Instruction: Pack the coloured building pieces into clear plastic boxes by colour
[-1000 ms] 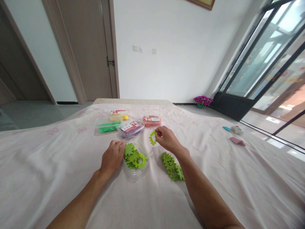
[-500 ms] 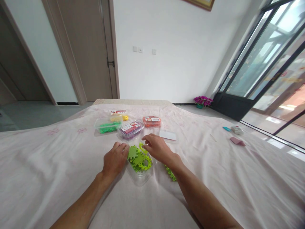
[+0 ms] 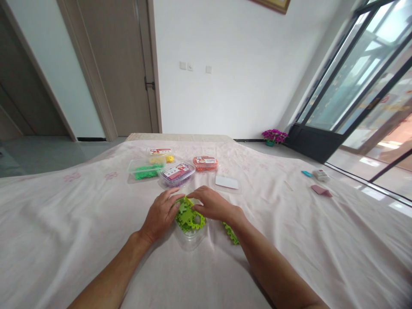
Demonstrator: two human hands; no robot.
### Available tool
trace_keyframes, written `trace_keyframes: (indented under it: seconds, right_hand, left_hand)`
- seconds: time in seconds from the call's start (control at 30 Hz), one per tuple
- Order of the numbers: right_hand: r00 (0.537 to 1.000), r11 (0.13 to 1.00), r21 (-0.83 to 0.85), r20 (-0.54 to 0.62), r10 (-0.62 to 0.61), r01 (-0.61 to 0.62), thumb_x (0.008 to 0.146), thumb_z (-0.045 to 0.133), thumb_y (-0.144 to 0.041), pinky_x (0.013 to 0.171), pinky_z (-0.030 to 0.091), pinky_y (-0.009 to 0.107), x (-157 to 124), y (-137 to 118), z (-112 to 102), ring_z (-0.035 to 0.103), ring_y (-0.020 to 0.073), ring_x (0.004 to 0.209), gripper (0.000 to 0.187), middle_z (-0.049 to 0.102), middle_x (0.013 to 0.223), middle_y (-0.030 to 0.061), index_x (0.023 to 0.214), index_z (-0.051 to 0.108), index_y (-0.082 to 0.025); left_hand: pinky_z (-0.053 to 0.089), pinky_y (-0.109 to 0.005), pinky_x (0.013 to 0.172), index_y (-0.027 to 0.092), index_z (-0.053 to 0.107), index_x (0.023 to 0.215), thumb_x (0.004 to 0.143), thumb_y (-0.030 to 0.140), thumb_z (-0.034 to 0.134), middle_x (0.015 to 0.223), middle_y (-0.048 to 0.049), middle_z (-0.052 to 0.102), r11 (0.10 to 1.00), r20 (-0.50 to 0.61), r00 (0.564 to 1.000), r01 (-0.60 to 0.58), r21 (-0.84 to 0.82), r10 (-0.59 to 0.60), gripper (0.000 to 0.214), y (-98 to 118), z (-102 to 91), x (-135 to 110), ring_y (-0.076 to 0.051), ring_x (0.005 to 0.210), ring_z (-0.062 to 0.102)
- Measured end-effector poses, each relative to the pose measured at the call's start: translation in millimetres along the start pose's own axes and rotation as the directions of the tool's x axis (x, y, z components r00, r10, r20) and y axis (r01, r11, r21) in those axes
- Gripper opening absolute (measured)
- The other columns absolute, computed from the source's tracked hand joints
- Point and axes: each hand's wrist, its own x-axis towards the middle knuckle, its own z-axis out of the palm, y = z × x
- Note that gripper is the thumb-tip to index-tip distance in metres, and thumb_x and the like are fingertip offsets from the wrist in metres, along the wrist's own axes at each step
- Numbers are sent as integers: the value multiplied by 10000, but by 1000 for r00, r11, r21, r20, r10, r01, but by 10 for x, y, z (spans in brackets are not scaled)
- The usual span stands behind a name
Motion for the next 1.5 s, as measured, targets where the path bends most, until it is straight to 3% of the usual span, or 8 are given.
trace_keyframes:
  seconds: [0.23, 0.43, 0.57, 0.93, 1.07, 1.2, 1.33, 1.5]
  right_hand:
    - [970, 970, 13, 0, 245, -245, 863, 633, -250, 971, 441, 338, -146, 188, -265, 615, 215, 1098, 419, 650, 1259, 88, 1281, 620, -222]
    - [792, 837, -137, 275, 545, -529, 631, 830, -283, 900, 472, 337, -368, 596, -371, 620, 265, 1099, 710, 662, 1236, 62, 1306, 608, -301]
    - [746, 815, -147, 339, 573, -560, 569, 851, -286, 776, 490, 299, -404, 691, -304, 645, 256, 1030, 759, 679, 1184, 45, 1289, 611, -300]
    - [811, 877, -111, 342, 475, -468, 512, 881, -324, 618, 414, 249, -368, 733, -136, 637, 213, 820, 508, 692, 928, 28, 982, 718, -223]
    - [911, 906, 95, 82, 405, -412, 653, 809, -266, 686, 449, 253, -251, 745, -74, 629, 178, 816, 365, 679, 918, 36, 997, 711, -191]
    - [883, 894, 208, -179, 434, -398, 713, 788, -318, 858, 483, 313, -221, 789, -57, 626, 211, 994, 617, 610, 1194, 128, 1278, 602, -158]
    - [882, 874, 123, 41, 470, -471, 633, 839, -320, 979, 446, 377, -369, 881, -168, 587, 276, 1134, 785, 568, 1297, 127, 1360, 561, -214]
    - [761, 807, -67, 297, 577, -587, 508, 888, -308, 985, 437, 425, -675, 882, -314, 549, 350, 1190, 896, 578, 1314, 105, 1348, 577, -275]
  left_hand:
    - [406, -442, 1095, 192, 648, 1196, 988, 278, 338, 1201, -83, 676, 1000, 8, 1000, 22, -9, -22, 383, -30, 31, 12, -237, 1200, 551]
    - [465, -434, 974, 163, 624, 1246, 999, 306, 313, 1144, -120, 706, 978, -89, 985, 158, 136, -147, 422, -30, 37, 10, -275, 1076, 596]
    - [459, -441, 926, 177, 617, 1262, 1005, 332, 317, 1120, -106, 725, 958, -85, 984, 170, 231, -154, 424, -3, 11, 4, -287, 1001, 605]
    - [467, -423, 864, 173, 564, 1333, 1006, 333, 325, 1179, -105, 711, 947, -104, 981, 184, 263, -161, 435, 10, 25, -5, -294, 947, 584]
    - [477, -394, 814, 148, 502, 1396, 994, 317, 390, 1088, -104, 731, 933, -145, 969, 233, 276, -199, 450, 24, 51, 2, -283, 901, 588]
    - [475, -374, 813, 151, 482, 1409, 988, 303, 424, 1069, -93, 736, 938, -159, 971, 218, 270, -180, 451, 14, 64, -5, -270, 895, 595]
    - [472, -365, 805, 170, 491, 1400, 984, 298, 435, 1069, -86, 737, 941, -174, 970, 211, 265, -169, 439, -3, 68, -22, -268, 890, 604]
    - [462, -342, 780, 179, 501, 1396, 966, 258, 447, 1028, -75, 740, 930, -178, 967, 226, 289, -180, 441, -20, 65, -25, -257, 867, 613]
